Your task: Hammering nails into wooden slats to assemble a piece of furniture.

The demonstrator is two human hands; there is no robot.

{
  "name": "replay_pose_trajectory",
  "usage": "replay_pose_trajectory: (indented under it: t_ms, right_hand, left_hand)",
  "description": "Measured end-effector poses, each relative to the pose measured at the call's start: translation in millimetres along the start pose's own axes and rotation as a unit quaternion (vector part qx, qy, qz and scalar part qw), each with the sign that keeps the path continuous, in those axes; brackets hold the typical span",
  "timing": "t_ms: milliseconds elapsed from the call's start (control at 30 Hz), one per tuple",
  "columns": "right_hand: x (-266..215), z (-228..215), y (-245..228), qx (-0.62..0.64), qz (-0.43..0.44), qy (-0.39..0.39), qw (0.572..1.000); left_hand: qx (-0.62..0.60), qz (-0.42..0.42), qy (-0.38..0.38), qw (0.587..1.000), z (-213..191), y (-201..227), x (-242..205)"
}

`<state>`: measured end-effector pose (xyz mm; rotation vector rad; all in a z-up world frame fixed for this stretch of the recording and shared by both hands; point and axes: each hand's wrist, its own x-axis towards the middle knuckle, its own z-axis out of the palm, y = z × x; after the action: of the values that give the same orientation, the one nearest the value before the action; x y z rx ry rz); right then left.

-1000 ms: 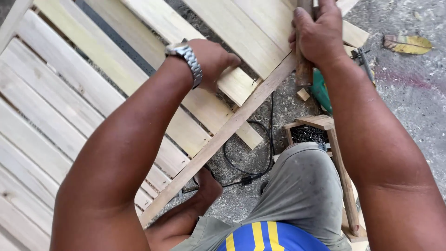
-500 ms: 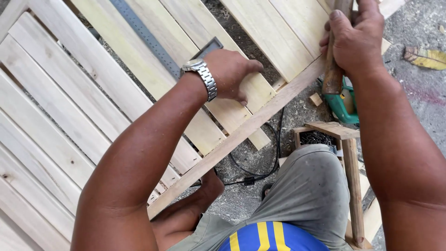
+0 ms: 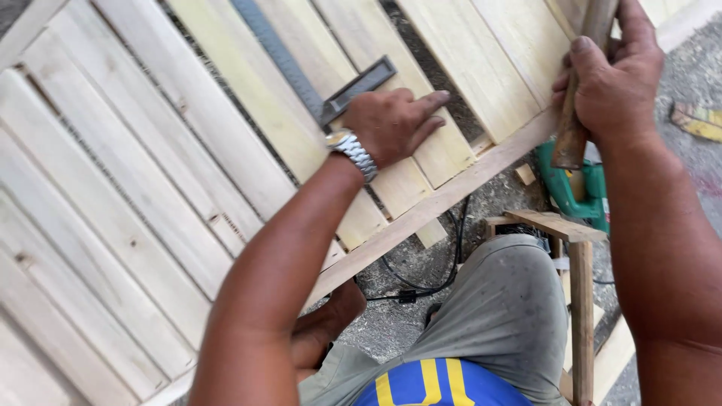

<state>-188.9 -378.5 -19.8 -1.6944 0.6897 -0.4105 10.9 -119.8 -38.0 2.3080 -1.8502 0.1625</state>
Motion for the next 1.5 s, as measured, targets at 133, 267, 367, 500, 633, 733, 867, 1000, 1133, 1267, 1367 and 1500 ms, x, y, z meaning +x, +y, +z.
replay_pose_trajectory:
  t_ms: [133,267,367,500,633,733,867,1000,1133,1267,1367,1500]
  right_hand:
    - [1.1,-0.4,4.5,-0.004,-0.006,-0.003,1.0]
    - [5.2,-0.3,-9.5,-0.001,0.045,0.015,0.999]
    - [0.8,-2.2,-0.4,0.016,0.028,-0.004,0.999]
    - [-0.8,-3.5,-1.5,0.026,0.002,-0.021,0.999]
    - [-2.6,-2.3,-4.2,0.029,-0.013,-0.032,0.999]
    - [-3.1,-3.2,-4.5,0.012,-0.019,-0.029,0.999]
    - [-2.6,-2.8,-2.8,0.007,-0.023,-0.029,0.999]
    - [-0.2,-4.1,-0.5,0.009,0.007,-0.015,1.0]
    - [2.8,-5.0,0.9,0.009,0.071,0.011,0.997]
    - [15.5,-6.5,-20.6,-0.075,0.016,-0.024,0.997]
    - [22.0,-7.3,-39.2,-0.35,0.035,-0.045,0.935]
    - [-0.1,15.2,-50.2,-0.456,-0.176,-0.076,0.869]
  left_hand:
    - [0.031,-0.074,0.01,0.997,-5.6,13.6,2.8]
    - [0.014,-0.062,-0.043,0.997,-4.5,6.0,15.7]
    - [0.064,-0.057,-0.049,0.995,14.5,-0.2,19.2]
    - [0.08,-0.07,0.006,0.994,3.9,-3.4,28.9]
    - [0.116,-0.099,0.011,0.988,11.1,-7.2,34.7]
    - [0.14,-0.096,0.037,0.985,1.4,-12.3,43.8]
    - [0.112,-0.106,0.082,0.985,4.9,-18.2,49.4]
    - [0.102,-0.144,0.126,0.976,14.3,-22.4,59.4]
    - [0.057,-0.185,0.218,0.957,16.4,-14.0,61.9]
    - [0.112,-0.162,0.099,0.975,24.3,-30.0,60.6]
    - [0.084,-0.131,0.043,0.987,5.3,-42.3,44.8]
    - [0.084,-0.123,0.099,0.984,-9.5,-36.4,4.1]
